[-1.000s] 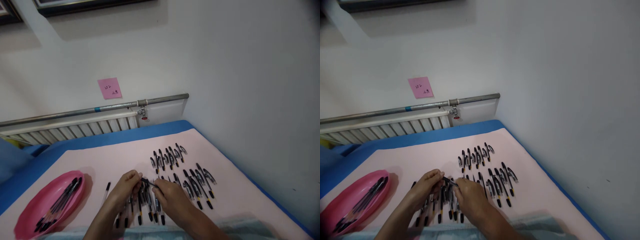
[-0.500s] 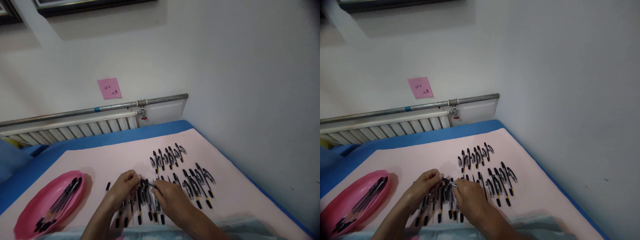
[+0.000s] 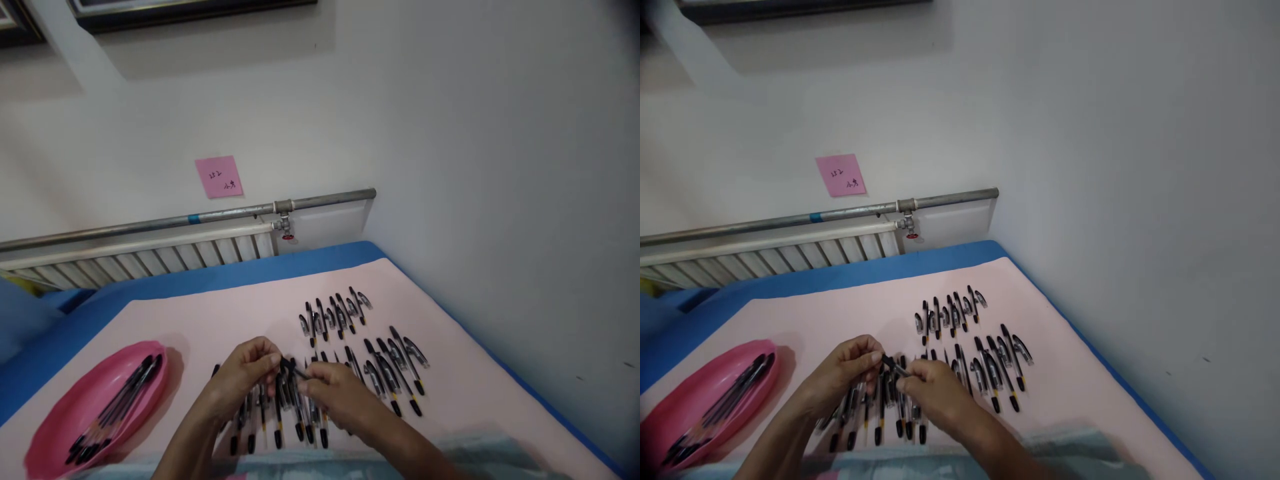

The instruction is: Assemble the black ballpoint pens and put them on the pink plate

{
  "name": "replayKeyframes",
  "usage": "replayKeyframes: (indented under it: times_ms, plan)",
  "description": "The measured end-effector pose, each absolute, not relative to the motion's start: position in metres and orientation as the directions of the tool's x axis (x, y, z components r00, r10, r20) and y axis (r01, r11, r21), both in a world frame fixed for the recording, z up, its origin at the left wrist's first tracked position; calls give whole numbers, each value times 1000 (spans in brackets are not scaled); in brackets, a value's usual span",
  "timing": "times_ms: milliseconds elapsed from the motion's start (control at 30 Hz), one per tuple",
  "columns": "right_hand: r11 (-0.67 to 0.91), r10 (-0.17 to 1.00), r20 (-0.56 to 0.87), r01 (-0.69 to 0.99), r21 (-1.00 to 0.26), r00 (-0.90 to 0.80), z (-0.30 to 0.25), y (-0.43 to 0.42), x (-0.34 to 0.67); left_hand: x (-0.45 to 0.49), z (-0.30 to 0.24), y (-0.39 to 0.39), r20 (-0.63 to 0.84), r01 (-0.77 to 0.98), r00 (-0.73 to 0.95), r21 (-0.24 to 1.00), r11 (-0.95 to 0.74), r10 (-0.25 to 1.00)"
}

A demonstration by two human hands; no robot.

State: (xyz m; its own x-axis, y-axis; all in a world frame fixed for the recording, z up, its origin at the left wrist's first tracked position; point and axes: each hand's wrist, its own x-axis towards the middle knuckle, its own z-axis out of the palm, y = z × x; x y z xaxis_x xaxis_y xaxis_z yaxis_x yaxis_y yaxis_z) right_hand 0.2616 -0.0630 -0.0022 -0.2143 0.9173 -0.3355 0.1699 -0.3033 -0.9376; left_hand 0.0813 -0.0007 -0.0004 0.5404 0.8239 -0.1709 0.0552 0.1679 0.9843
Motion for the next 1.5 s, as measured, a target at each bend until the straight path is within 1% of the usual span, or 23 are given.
replayKeyframes:
  times_ms: [67, 133, 233, 400, 533, 600, 633, 700, 733, 767, 800, 867, 900, 967, 1033, 1133, 1200, 1233, 1267, 1367, 1400, 1433, 1500]
  plan:
    - [-438, 851, -429, 40, -898, -304, 0, -64, 263, 80, 0, -1, -153, 34, 562, 986, 163, 813]
    - [-520, 801, -453, -78, -851, -391, 0, -64, 265, 79, 0, -1, -129, 9, 579, 988, 151, 805]
    - [-577, 759, -434, -191, -794, -485, -1, -66, 265, 79, 1, -2, -89, -37, 585, 990, 137, 806]
    - [-643, 711, -376, -333, -690, -594, 0, -68, 264, 84, 2, -3, -67, -130, 585, 976, 175, 808]
    - [-661, 682, -302, -385, -644, -666, 5, -71, 267, 90, 5, -4, -52, -195, 595, 959, 206, 802]
    - [-647, 682, -297, -360, -673, -668, 8, -73, 266, 91, 6, -4, -52, -208, 593, 954, 215, 803]
    - [-617, 705, -316, -330, -714, -634, 8, -74, 264, 92, 6, -3, -57, -205, 587, 955, 216, 808]
    - [-465, 830, -327, -237, -853, -453, 7, -75, 260, 92, 4, -2, -71, -176, 563, 963, 204, 823]
    - [-344, 905, -281, -162, -925, -318, 5, -75, 258, 92, 3, -2, -81, -152, 551, 969, 196, 831]
    - [-214, 963, -199, -65, -975, -184, 3, -75, 256, 92, 2, -1, -91, -128, 540, 974, 188, 837]
    - [-95, 992, -98, 42, -995, -74, 0, -75, 254, 92, 1, -1, -97, -111, 532, 977, 183, 841]
    - [53, 998, 61, 211, -976, 33, -5, -75, 252, 92, 0, -1, -104, -100, 522, 978, 182, 846]
    - [82, 994, 96, 254, -964, 45, -7, -74, 252, 92, 0, -2, -103, -105, 521, 977, 184, 847]
    - [88, 995, 96, 236, -968, 22, -9, -74, 252, 93, 1, -4, -95, -125, 527, 974, 187, 845]
    - [30, 999, 25, 115, -993, -47, -8, -74, 252, 94, 3, -6, -83, -153, 529, 970, 192, 844]
    - [-220, 957, -196, -94, -971, -212, -3, -73, 252, 95, 5, -7, -70, -194, 531, 960, 202, 845]
    - [-358, 907, -308, -142, -923, -286, -2, -73, 252, 95, 5, -7, -61, -211, 530, 957, 201, 846]
    - [-349, 912, -302, -138, -927, -279, -2, -73, 252, 95, 4, -6, -61, -208, 528, 958, 199, 847]
    - [-285, 937, -250, -120, -951, -242, -3, -73, 251, 94, 3, -5, -64, -199, 524, 960, 196, 849]
    - [20, 999, 18, 37, -999, -46, -8, -74, 250, 94, 1, -5, -79, -162, 520, 968, 189, 850]
    - [72, 997, 71, 88, -994, -14, -10, -74, 249, 95, 1, -5, -82, -156, 522, 969, 190, 849]
    - [81, 997, 81, 117, -990, -10, -11, -74, 249, 95, 2, -5, -83, -156, 526, 969, 192, 846]
    - [43, 998, 39, 121, -992, -42, -11, -74, 250, 98, 4, -6, -83, -156, 537, 968, 196, 840]
